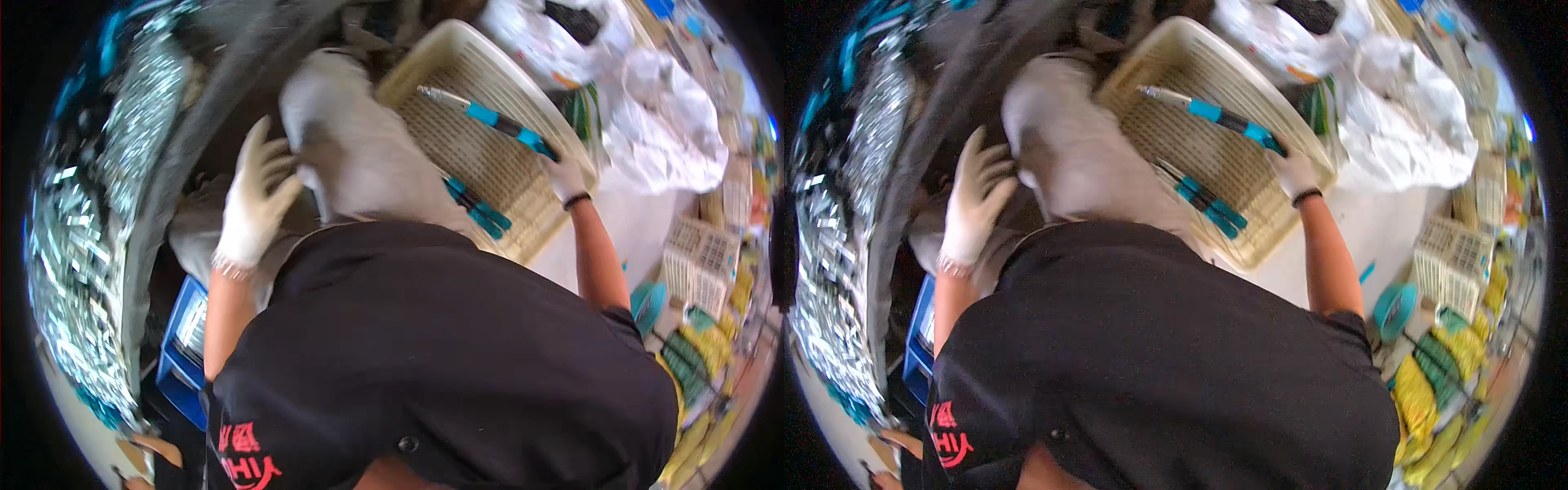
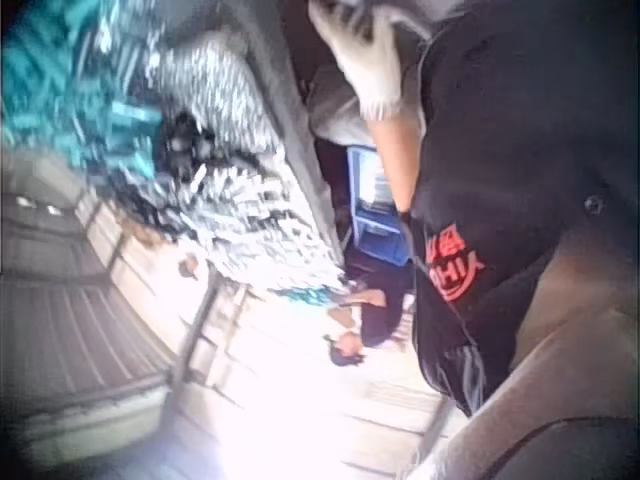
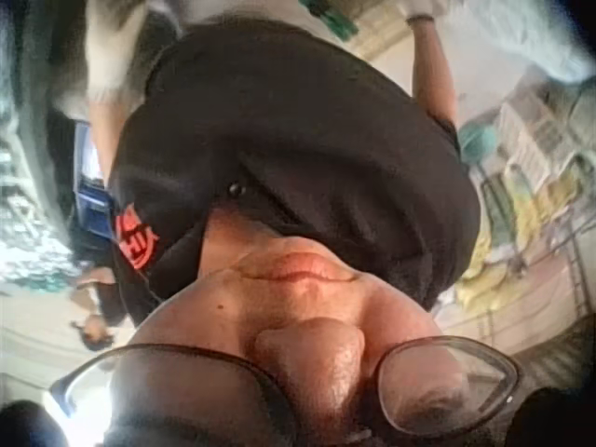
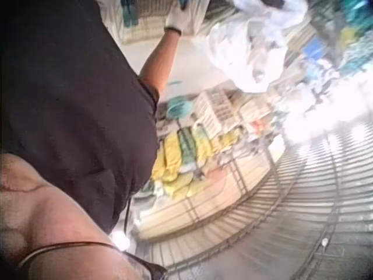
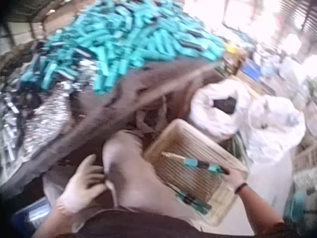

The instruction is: Manually assemble a spring-loaded latch or lever mechanism using metal pins, springs, and plastic housings.

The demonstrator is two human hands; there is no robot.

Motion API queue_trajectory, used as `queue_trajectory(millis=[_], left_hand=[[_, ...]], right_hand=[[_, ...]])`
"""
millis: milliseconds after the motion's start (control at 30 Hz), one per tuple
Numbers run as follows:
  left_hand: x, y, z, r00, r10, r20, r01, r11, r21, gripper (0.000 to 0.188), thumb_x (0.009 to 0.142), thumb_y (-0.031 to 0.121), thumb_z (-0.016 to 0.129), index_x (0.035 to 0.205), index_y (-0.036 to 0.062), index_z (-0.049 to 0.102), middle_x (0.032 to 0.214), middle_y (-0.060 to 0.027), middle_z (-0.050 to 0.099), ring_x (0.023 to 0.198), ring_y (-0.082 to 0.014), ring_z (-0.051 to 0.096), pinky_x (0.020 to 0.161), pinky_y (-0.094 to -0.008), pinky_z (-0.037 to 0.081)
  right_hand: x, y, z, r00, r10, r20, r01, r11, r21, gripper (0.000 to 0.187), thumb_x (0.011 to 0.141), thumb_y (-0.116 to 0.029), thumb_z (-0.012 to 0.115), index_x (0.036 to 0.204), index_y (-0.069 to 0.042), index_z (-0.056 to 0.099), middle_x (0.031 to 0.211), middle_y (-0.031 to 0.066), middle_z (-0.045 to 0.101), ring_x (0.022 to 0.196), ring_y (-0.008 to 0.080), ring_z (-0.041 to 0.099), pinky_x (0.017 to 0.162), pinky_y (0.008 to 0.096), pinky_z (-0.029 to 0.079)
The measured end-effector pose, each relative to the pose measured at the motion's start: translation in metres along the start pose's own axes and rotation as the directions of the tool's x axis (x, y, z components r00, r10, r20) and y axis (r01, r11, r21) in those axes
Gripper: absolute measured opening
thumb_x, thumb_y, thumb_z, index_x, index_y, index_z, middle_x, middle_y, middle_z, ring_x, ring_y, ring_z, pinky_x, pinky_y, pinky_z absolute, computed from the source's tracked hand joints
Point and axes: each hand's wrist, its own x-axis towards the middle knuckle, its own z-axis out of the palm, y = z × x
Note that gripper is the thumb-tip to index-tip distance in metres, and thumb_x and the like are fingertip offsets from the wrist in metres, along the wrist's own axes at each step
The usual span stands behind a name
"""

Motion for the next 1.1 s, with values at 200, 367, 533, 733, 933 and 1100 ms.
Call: queue_trajectory(millis=[200,367,533,733,933,1100], left_hand=[[-0.063,-0.042,-0.027,0.980,-0.166,-0.109,0.176,0.981,0.082,0.070,0.092,0.001,0.060,0.154,0.0006,0.027,0.136,-0.0189,0.052,0.117,-0.0227,0.058,0.100,-0.0313,0.047],[-0.097,-0.044,-0.038,0.942,-0.232,-0.244,0.247,0.969,0.031,0.066,0.095,0.008,0.062,0.152,-0.0003,0.030,0.136,-0.0198,0.053,0.117,-0.0228,0.059,0.098,-0.0322,0.049],[-0.112,-0.046,-0.038,0.925,-0.221,-0.308,0.249,0.967,0.051,0.064,0.097,0.014,0.062,0.151,-0.0006,0.032,0.138,-0.0209,0.052,0.117,-0.0232,0.059,0.097,-0.0319,0.049],[-0.093,-0.049,-0.039,0.961,-0.146,-0.233,0.171,0.981,0.091,0.062,0.097,0.014,0.063,0.150,-0.0010,0.035,0.139,-0.0211,0.053,0.118,-0.0239,0.059,0.098,-0.0328,0.049],[-0.109,-0.032,-0.059,0.944,-0.143,-0.297,0.193,0.970,0.146,0.061,0.095,0.014,0.064,0.148,-0.0010,0.038,0.136,-0.0176,0.057,0.116,-0.0220,0.061,0.099,-0.0333,0.049],[-0.140,-0.055,-0.071,0.927,-0.063,-0.369,0.086,0.995,0.046,0.062,0.089,0.010,0.069,0.145,0.0010,0.044,0.127,-0.0116,0.063,0.106,-0.0182,0.065,0.095,-0.0325,0.052]], right_hand=[[0.054,0.147,0.088,0.857,0.447,0.255,-0.436,0.894,-0.104,0.041,0.088,-0.039,0.067,0.109,-0.004,0.072,0.095,0.0191,0.072,0.082,0.0296,0.066,0.076,0.0432,0.050],[0.029,0.163,0.163,0.751,0.379,0.541,0.050,0.784,-0.619,0.035,0.090,-0.025,0.058,0.112,-0.002,0.071,0.110,0.0222,0.071,0.100,0.0288,0.069,0.084,0.0411,0.054],[-0.006,0.102,0.186,0.752,0.545,0.371,-0.071,0.627,-0.776,0.045,0.094,-0.025,0.046,0.131,-0.009,0.064,0.133,0.0170,0.063,0.121,0.0312,0.062,0.099,0.0392,0.051],[-0.002,0.104,0.179,0.717,0.583,0.383,-0.095,0.625,-0.774,0.040,0.091,-0.023,0.050,0.124,-0.013,0.070,0.132,0.0112,0.065,0.121,0.0278,0.063,0.098,0.0379,0.051],[-0.004,0.120,0.201,0.892,0.322,0.317,0.009,0.689,-0.725,0.037,0.089,-0.026,0.052,0.114,-0.008,0.074,0.123,0.0176,0.067,0.116,0.0332,0.065,0.094,0.0399,0.053],[0.016,0.030,0.175,0.986,0.085,0.141,0.001,0.851,-0.525,0.044,0.091,-0.043,0.059,0.107,-0.006,0.074,0.113,0.0243,0.069,0.108,0.0380,0.066,0.092,0.0477,0.052]])
